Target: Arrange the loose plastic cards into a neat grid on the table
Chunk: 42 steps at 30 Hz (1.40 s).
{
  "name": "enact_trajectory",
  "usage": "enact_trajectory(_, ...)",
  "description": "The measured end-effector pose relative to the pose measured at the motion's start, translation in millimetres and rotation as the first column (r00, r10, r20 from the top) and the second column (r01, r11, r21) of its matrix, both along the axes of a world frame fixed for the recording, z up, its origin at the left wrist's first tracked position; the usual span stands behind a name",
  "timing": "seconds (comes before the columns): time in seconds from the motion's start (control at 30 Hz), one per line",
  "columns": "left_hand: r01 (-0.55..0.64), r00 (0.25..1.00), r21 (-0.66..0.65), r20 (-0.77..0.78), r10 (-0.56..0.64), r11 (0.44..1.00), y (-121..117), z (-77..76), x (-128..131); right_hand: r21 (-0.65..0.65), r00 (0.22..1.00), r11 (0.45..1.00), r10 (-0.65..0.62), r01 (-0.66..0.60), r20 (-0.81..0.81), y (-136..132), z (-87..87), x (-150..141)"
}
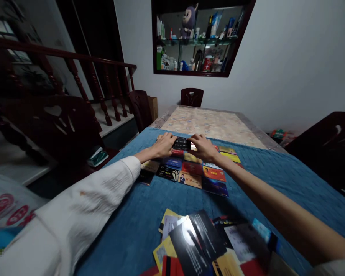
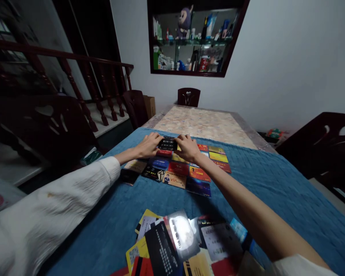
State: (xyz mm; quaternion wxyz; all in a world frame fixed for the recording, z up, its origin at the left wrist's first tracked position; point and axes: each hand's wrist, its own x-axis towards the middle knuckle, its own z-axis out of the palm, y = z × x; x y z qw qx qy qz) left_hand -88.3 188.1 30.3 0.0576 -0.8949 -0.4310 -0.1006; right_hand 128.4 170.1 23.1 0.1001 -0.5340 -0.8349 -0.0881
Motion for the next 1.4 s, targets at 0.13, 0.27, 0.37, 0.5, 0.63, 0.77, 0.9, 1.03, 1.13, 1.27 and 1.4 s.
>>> enact_trajectory(0.13, -0.015, 1.0, -0.023, 0.02, 0.015, 1.0, 23.0, -1.1, 3.8, 0.009, 1.0, 1.0, 0.008, -0.008, -0.016, 26.6, -2.1, 2.1)
enact_trajectory(0.27, -0.027, 0.999, -0.026, 0.02, 0.027, 0.999, 44.9, -3.1, 7.8, 0.006, 1.0, 1.0, -0.009, 0.009, -0.025, 50.5, -4.9, 3.9)
enact_trajectory(0.37, -0.037, 0.999, -0.026, 0.006, 0.038, 0.999, 60.1, -7.1, 10.4, -0.01, 0.999, 1.0, -0.027, 0.026, -0.026, 63.9, -7.9, 3.9)
enact_trajectory(0.5, -0.059, 0.998, -0.049, 0.006, 0.06, 0.997, 79.9, -16.2, 13.8, -0.04, 0.999, 0.998, -0.044, 0.044, -0.015, 77.2, -12.9, 2.5)
enact_trajectory(0.63, -0.083, 0.996, -0.071, 0.005, 0.083, 0.994, 96.2, -24.5, 18.0, -0.065, 0.998, 0.996, -0.069, 0.069, 0.0, 88.8, -18.5, 0.4)
enact_trajectory(0.77, -0.106, 0.994, -0.097, 0.003, 0.107, 0.99, 106.9, -28.4, 21.5, -0.077, 0.996, 0.993, -0.089, 0.089, 0.012, 98.8, -23.8, -1.6)
enact_trajectory(0.9, -0.126, 0.992, -0.121, -0.004, 0.127, 0.985, 115.9, -30.4, 23.9, -0.097, 0.994, 0.989, -0.105, 0.107, 0.029, 106.8, -26.6, -3.3)
enact_trajectory(1.03, -0.152, 0.988, -0.148, -0.016, 0.151, 0.977, 123.8, -32.5, 27.0, -0.119, 0.992, 0.985, -0.12, 0.125, 0.049, 114.2, -28.7, -5.2)
enact_trajectory(1.13, -0.163, 0.987, -0.177, -0.021, 0.162, 0.971, 127.3, -33.3, 29.3, -0.137, 0.989, 0.981, -0.132, 0.139, 0.061, 119.2, -31.3, -7.0)
enact_trajectory(1.27, -0.167, 0.985, -0.228, -0.009, 0.17, 0.959, 130.4, -35.0, 30.4, -0.158, 0.985, 0.973, -0.157, 0.168, 0.075, 124.2, -34.8, -9.3)
enact_trajectory(1.4, -0.151, 0.984, -0.3, 0.041, 0.171, 0.942, 136.4, -39.8, 30.2, -0.184, 0.98, 0.964, -0.177, 0.191, 0.09, 127.7, -37.0, -11.1)
